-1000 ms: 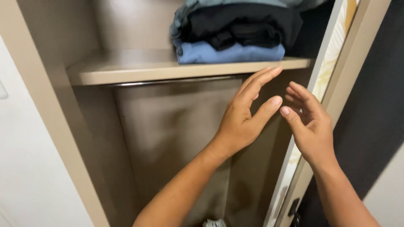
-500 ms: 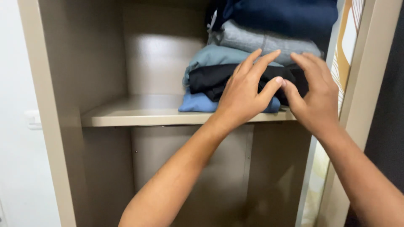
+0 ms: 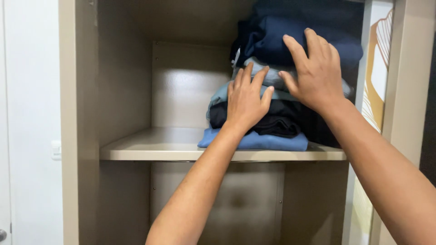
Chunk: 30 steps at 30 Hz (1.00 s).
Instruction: The person removes folded clothes from a closet shelf and places them on a bed. They repeatedly take stacks of sweaters and jackets from the closet and set them down on the bed, building a pile of removed items.
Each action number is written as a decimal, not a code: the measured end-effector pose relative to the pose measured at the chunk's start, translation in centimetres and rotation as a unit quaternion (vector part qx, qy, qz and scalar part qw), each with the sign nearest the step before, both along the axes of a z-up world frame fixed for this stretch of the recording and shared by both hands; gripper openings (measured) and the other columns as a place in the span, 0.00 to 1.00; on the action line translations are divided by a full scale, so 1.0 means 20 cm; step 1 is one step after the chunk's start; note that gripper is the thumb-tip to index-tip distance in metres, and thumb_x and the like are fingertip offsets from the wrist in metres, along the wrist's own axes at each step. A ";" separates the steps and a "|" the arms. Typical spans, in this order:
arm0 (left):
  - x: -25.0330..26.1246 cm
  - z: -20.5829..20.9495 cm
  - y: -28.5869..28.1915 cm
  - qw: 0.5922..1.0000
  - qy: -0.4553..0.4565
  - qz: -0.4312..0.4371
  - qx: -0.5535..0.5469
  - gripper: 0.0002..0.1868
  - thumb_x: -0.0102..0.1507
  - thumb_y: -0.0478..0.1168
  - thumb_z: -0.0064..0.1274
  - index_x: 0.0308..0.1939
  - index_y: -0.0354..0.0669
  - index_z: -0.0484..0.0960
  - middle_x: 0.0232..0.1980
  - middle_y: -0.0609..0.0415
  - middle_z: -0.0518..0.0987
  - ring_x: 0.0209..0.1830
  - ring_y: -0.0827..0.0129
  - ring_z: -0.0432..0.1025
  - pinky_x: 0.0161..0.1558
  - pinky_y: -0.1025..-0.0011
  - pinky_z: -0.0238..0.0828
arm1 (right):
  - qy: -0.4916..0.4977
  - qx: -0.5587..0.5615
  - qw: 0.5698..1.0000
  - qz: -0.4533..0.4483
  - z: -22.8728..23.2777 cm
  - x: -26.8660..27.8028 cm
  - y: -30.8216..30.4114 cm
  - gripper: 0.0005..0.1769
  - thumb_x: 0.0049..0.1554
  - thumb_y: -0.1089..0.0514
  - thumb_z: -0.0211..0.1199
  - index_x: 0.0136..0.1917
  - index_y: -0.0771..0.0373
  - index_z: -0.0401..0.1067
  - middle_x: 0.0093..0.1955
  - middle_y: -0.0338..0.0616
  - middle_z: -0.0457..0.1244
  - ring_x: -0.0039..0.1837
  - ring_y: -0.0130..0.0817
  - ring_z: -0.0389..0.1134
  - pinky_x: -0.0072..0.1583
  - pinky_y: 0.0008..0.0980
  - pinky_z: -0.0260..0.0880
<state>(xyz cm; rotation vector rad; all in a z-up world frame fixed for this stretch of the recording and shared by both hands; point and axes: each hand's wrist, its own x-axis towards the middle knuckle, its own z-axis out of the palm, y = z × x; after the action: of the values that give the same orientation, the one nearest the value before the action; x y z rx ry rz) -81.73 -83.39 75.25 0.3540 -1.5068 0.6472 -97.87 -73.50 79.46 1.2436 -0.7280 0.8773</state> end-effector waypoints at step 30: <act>0.04 -0.05 -0.10 0.999 0.036 0.011 -0.004 0.33 0.60 0.53 0.55 0.68 0.49 0.73 0.77 0.38 0.63 0.60 0.51 0.71 0.68 0.52 0.58 | 0.031 -0.084 0.985 -0.146 0.23 0.13 -0.19 0.27 0.39 0.49 0.78 0.47 0.58 0.69 0.46 0.45 0.64 0.52 0.42 0.66 0.50 0.40 0.65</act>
<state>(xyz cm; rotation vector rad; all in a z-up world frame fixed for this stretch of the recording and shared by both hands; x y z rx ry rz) -80.95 -85.32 74.31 0.3842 -1.4328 0.6516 -95.20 -77.34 84.02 0.9806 -0.7484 0.6403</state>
